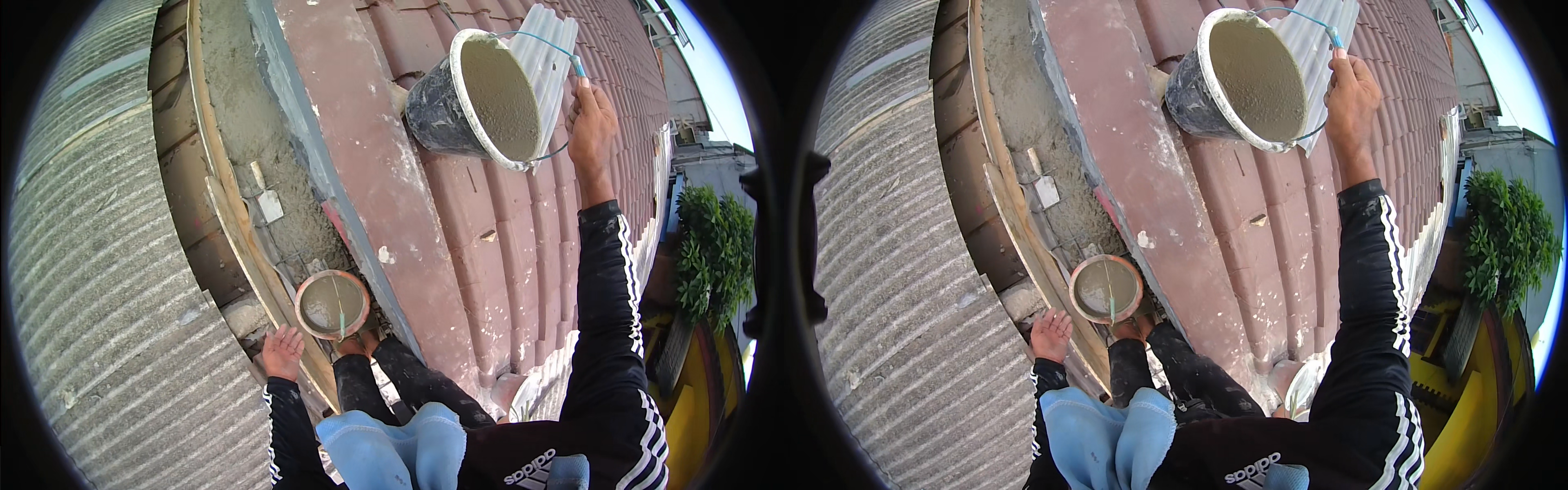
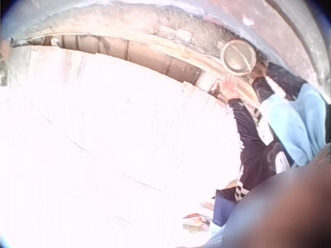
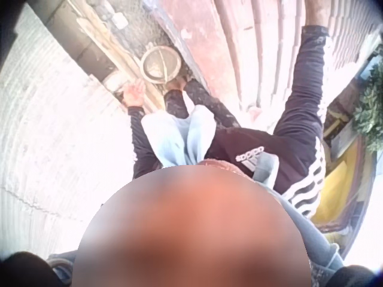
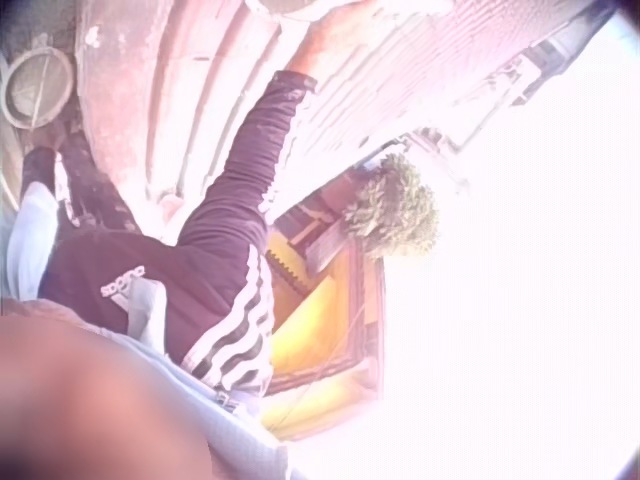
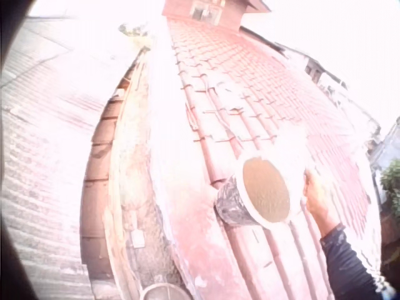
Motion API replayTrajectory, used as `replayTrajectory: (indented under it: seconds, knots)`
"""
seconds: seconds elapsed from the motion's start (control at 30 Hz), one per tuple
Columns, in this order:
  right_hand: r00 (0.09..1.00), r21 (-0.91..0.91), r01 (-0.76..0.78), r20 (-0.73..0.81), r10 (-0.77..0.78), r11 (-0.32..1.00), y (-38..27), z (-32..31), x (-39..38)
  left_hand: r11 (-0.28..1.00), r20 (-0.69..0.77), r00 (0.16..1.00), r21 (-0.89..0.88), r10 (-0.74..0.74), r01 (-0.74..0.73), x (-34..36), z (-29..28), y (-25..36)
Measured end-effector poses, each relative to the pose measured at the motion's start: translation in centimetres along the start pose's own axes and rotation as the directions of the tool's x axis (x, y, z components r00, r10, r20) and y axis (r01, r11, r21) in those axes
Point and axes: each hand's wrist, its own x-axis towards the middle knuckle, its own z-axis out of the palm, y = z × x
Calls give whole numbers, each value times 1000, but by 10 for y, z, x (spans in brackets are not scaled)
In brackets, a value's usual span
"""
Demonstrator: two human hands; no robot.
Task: The person pours cement from buckets onto a roof ridge and spreads it with a trowel. They repeatedly refill buckets, pour the cement, and smooth the surface along the ridge.
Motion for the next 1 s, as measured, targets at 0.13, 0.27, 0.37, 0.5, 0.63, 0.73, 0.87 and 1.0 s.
replayTrajectory:
  seconds: [0.13, 0.27, 0.37, 0.5, 0.63, 0.73, 0.87, 1.0]
  knots:
    - [994, -220, 109, 36, -103, 970, 11, 0, -8, 998, -58, 998, 43, -34, 37, 1, 7, -6]
    - [988, -313, 73, 153, -26, 947, 14, 8, -21, 996, -22, 998, 64, -58, 59, 4, 4, -14]
    - [971, -408, 143, 233, -49, 902, 12, 23, -31, 995, 1, 998, 72, -63, 62, 10, 1, -21]
    - [922, -527, 382, 277, -272, 759, -8, 40, -55, 992, -26, 996, 95, -80, 82, 16, 7, -26]
    - [668, -622, 702, 410, -621, 345, -23, 77, -97, 991, 35, 997, 120, -63, 58, 26, 28, -22]
    - [576, -221, 796, 561, -594, 563, -3, 141, -128, 985, -7, 999, 167, -34, 35, 40, 52, -19]
    - [620, -340, 723, 703, -348, 602, 65, 270, -132, 964, 65, 993, 242, 101, -114, 98, 93, 4]
    - [540, -359, 829, 712, -448, 429, 115, 323, -116, 916, -18, 970, 335, 241, -221, 194, 129, 56]
